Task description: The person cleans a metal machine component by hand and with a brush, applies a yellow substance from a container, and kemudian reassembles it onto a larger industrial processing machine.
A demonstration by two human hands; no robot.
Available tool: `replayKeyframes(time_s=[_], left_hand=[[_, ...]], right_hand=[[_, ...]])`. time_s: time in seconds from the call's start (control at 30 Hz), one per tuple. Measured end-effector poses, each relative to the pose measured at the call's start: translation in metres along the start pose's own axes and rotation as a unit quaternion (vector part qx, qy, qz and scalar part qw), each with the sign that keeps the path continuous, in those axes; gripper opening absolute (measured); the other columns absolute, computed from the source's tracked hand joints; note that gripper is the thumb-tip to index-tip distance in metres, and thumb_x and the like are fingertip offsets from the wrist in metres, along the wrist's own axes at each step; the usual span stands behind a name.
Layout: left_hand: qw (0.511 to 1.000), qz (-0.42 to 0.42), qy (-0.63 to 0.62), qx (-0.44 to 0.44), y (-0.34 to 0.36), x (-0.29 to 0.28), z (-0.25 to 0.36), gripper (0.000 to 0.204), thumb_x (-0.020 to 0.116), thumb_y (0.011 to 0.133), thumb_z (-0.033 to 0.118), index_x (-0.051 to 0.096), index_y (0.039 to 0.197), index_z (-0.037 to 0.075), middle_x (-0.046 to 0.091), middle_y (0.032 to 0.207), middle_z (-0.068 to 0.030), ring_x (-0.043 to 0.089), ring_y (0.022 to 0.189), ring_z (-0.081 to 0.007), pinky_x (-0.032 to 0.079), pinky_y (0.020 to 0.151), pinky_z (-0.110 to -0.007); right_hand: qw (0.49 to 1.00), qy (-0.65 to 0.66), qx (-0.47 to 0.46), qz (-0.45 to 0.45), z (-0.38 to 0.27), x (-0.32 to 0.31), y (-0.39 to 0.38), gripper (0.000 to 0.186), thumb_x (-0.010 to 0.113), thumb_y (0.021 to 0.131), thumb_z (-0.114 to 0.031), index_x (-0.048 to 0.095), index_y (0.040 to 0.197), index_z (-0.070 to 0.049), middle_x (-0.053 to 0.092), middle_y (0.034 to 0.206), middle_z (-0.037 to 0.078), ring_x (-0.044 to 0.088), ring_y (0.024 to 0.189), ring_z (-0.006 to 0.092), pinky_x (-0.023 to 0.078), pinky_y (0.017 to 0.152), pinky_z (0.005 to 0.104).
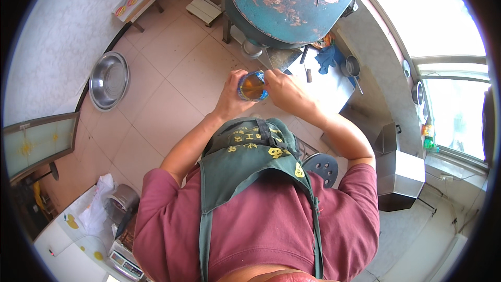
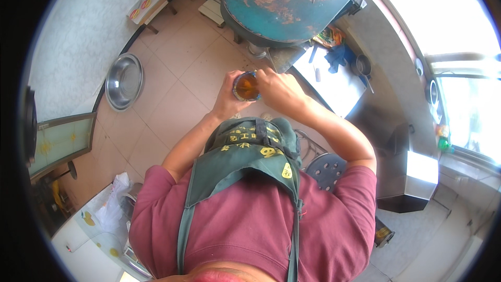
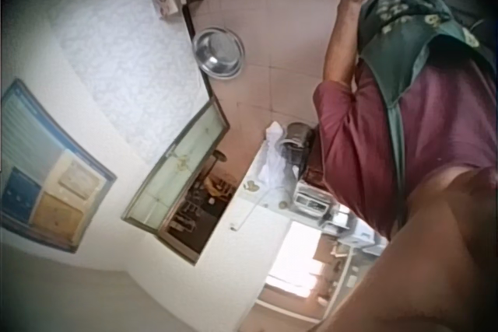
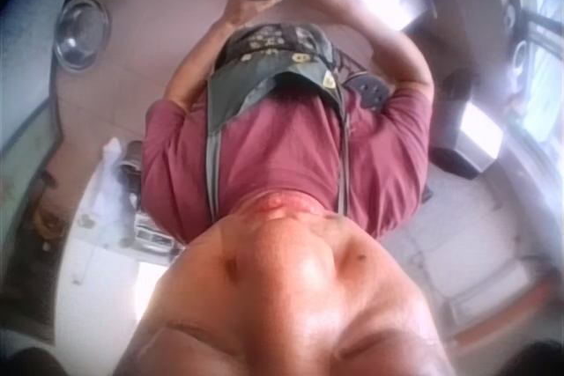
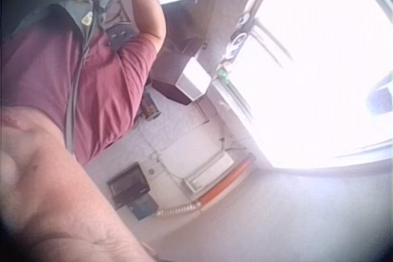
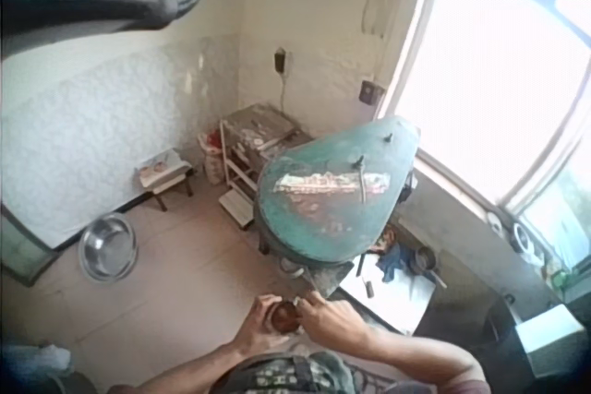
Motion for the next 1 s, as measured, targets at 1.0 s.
replayKeyframes(time_s=[1.0], left_hand=[[0.998, -0.043, 0.028, -0.040, 0.035, 0.062, -0.049, 0.093, 0.096, 0.062, 0.010, 0.041, 0.137, 0.004, 0.053, 0.125, -0.0149, 0.057, 0.117, -0.0315, 0.048, 0.100, -0.042]], right_hand=[[0.816, 0.547, 0.179, -0.059, 0.127, 0.043, -0.064, 0.025, 0.046, 0.104, -0.010, 0.062, 0.104, 0.009, 0.074, 0.087, 0.013, 0.073, 0.070, 0.0193, 0.062, 0.066, 0.0328]])
Point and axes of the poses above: each hand's wrist, its own y-axis towards the middle knuckle, its own x-axis out of the palm, z = x × y, the point moved 9 cm from there along y, towards the middle knuckle
